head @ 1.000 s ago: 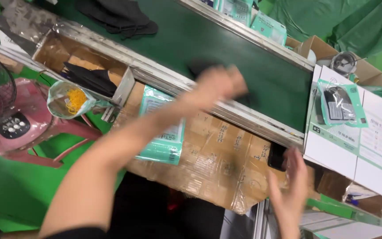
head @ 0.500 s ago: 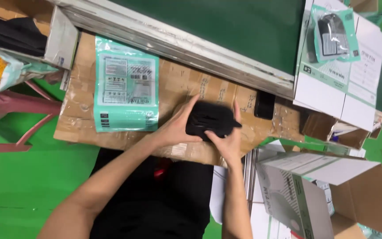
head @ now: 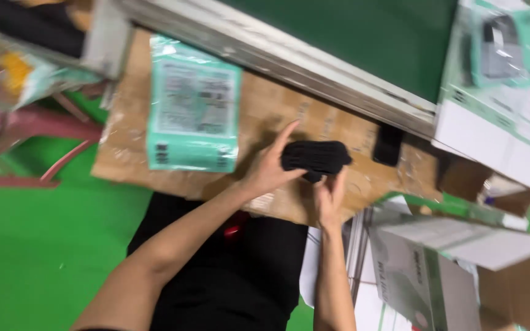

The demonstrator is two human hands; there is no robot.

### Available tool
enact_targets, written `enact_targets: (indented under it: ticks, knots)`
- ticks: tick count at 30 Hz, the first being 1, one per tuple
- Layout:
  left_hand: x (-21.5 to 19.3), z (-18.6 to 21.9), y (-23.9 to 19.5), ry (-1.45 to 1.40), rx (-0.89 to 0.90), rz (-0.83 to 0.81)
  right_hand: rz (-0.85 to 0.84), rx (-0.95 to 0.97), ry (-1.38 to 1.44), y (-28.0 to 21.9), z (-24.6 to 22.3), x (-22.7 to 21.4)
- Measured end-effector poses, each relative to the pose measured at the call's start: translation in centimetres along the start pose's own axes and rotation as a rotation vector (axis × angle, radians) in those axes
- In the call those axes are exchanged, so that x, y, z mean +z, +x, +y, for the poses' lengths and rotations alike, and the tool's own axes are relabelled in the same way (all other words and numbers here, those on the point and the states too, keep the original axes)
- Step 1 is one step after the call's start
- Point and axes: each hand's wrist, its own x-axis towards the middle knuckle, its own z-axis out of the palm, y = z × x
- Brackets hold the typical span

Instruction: The recorder is seen putting black face masks into plastic pouches and then placing those pouches into white boxes, which are then taped shut.

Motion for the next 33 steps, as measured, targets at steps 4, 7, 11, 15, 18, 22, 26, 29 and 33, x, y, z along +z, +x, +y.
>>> enact_targets:
  ticks: [4,7,11,15,18,22,26,29,33]
  knots:
    - [-3.4,1.1,-2.9,0.432,0.631,0.215,0.154,0.024,0.012,-0.7,4.2,0.4]
    - [-10.1,0.5,-5.4,0.789,0.74,0.333,0.303,0.033,-0.054,0.2,5.5,0.3]
    - [-16.8,-0.2,-7.2,0.997,0.633,0.363,0.376,0.183,0.209,1.1,7.6,1.5]
    - [-18.7,-1.4,-6.6,1.002,0.612,0.272,0.195,0.257,0.369,5.1,0.0,7.3]
    - [-20.5,-4.1,-4.8,0.846,0.483,0.522,-0.025,0.187,0.212,10.3,-2.5,10.5]
    - [-20.5,-9.5,-2.6,0.951,0.214,0.847,-0.437,-0.401,-0.4,16.1,-5.2,15.4]
    - [-19.6,-9.7,-2.2,0.606,-0.032,0.81,-0.652,-0.31,-0.633,17.2,-2.9,17.3]
    - [-18.1,-8.1,-3.4,0.301,-0.049,0.784,-0.701,0.052,-0.558,16.1,-9.1,16.2]
    - [-17.3,-5.6,-6.7,-0.21,0.123,0.63,-0.562,-0.172,-0.391,18.6,-11.9,11.9]
